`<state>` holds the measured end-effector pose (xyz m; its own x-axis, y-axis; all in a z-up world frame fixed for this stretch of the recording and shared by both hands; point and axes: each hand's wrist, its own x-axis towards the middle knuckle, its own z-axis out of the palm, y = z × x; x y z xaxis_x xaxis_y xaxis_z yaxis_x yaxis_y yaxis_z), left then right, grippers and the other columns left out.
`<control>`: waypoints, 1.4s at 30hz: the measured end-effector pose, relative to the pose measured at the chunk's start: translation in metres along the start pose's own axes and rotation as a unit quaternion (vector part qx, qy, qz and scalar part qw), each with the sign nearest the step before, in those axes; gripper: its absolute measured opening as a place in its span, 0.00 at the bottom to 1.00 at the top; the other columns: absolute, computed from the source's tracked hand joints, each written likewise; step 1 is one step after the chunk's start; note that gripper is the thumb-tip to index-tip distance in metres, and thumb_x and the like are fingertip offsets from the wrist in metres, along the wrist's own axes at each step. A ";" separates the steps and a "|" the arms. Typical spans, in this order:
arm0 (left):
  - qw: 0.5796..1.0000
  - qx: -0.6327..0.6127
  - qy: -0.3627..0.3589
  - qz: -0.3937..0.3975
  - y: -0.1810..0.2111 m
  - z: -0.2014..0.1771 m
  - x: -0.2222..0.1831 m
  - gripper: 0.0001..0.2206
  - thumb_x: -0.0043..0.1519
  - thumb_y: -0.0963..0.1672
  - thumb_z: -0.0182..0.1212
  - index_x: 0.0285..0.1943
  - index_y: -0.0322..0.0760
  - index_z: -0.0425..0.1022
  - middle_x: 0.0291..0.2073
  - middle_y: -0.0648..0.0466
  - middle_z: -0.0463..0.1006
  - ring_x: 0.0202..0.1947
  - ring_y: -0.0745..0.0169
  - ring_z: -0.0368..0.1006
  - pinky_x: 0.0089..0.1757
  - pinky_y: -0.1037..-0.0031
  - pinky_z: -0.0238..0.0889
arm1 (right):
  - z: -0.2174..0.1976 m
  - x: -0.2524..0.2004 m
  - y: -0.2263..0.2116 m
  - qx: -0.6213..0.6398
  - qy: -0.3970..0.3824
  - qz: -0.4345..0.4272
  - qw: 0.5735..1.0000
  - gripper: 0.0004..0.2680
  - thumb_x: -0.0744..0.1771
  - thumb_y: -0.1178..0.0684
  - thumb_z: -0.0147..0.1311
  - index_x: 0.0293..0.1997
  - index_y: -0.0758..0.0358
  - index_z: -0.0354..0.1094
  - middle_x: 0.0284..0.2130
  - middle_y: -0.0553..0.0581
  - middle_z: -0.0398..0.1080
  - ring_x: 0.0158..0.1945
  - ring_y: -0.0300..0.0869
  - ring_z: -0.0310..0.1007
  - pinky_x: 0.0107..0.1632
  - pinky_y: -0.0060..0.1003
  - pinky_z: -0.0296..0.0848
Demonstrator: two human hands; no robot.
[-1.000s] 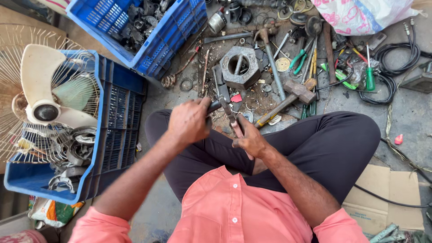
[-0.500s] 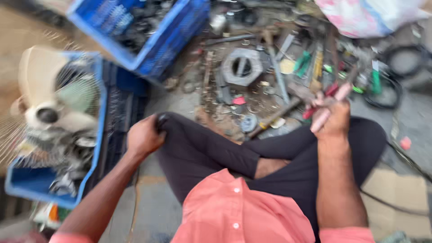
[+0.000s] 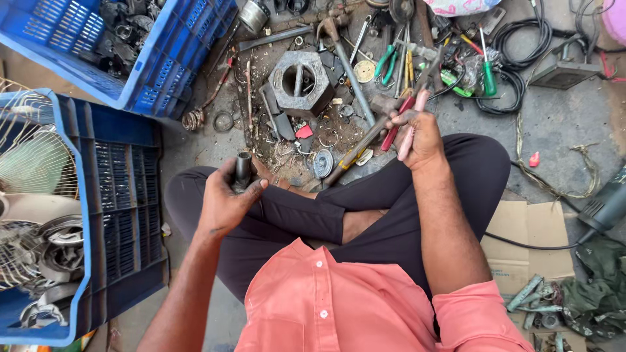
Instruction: The person sits on the floor and uses a hammer and metal rod to strike and shape a cylindrical metal part held in a vise. They repeatedly adjust the part, strike it, and inspect it before placing it into a blue crate. The person also handles a fan blade and other metal components.
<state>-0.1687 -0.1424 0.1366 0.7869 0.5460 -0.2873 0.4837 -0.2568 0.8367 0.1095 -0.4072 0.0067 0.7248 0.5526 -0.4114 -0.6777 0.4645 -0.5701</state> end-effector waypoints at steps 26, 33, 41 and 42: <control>0.940 -0.333 0.048 -0.054 -0.005 -0.021 -0.031 0.12 0.58 0.41 0.70 0.46 0.32 0.72 0.31 0.51 0.80 0.26 0.70 0.73 0.26 0.79 0.64 | 0.027 0.062 0.001 -0.803 0.158 0.068 0.571 0.15 0.64 0.49 0.52 0.53 0.67 0.71 0.49 0.71 0.73 0.54 0.62 0.73 0.57 0.55 0.68; 0.928 -0.371 0.024 -0.036 -0.003 -0.024 -0.038 0.14 0.58 0.41 0.71 0.47 0.32 0.72 0.32 0.49 0.80 0.26 0.69 0.71 0.25 0.78 0.61 | -0.003 0.082 -0.011 -0.793 0.139 0.134 0.578 0.23 0.65 0.53 0.52 0.67 0.72 0.56 0.58 0.73 0.66 0.56 0.61 0.74 0.60 0.56 0.71; 0.920 -0.390 0.021 -0.044 0.007 -0.016 -0.037 0.17 0.56 0.40 0.72 0.50 0.31 0.71 0.36 0.47 0.81 0.30 0.67 0.74 0.28 0.78 0.64 | -0.038 0.087 -0.039 -0.819 0.149 -0.004 0.555 0.29 0.66 0.48 0.56 0.73 0.71 0.46 0.64 0.77 0.53 0.62 0.70 0.63 0.60 0.61 0.65; 0.919 -0.392 0.019 -0.046 0.009 -0.015 -0.036 0.18 0.55 0.40 0.73 0.51 0.30 0.71 0.38 0.46 0.81 0.32 0.66 0.74 0.29 0.78 0.65 | -0.037 0.084 -0.041 -0.815 0.163 -0.006 0.557 0.27 0.67 0.48 0.55 0.71 0.69 0.48 0.63 0.76 0.55 0.62 0.70 0.64 0.60 0.61 0.65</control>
<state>-0.1981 -0.1528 0.1615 0.7352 0.5686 -0.3690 0.1103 0.4368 0.8928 0.2029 -0.4051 -0.0307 0.8919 0.2786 -0.3563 0.1472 -0.9236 -0.3539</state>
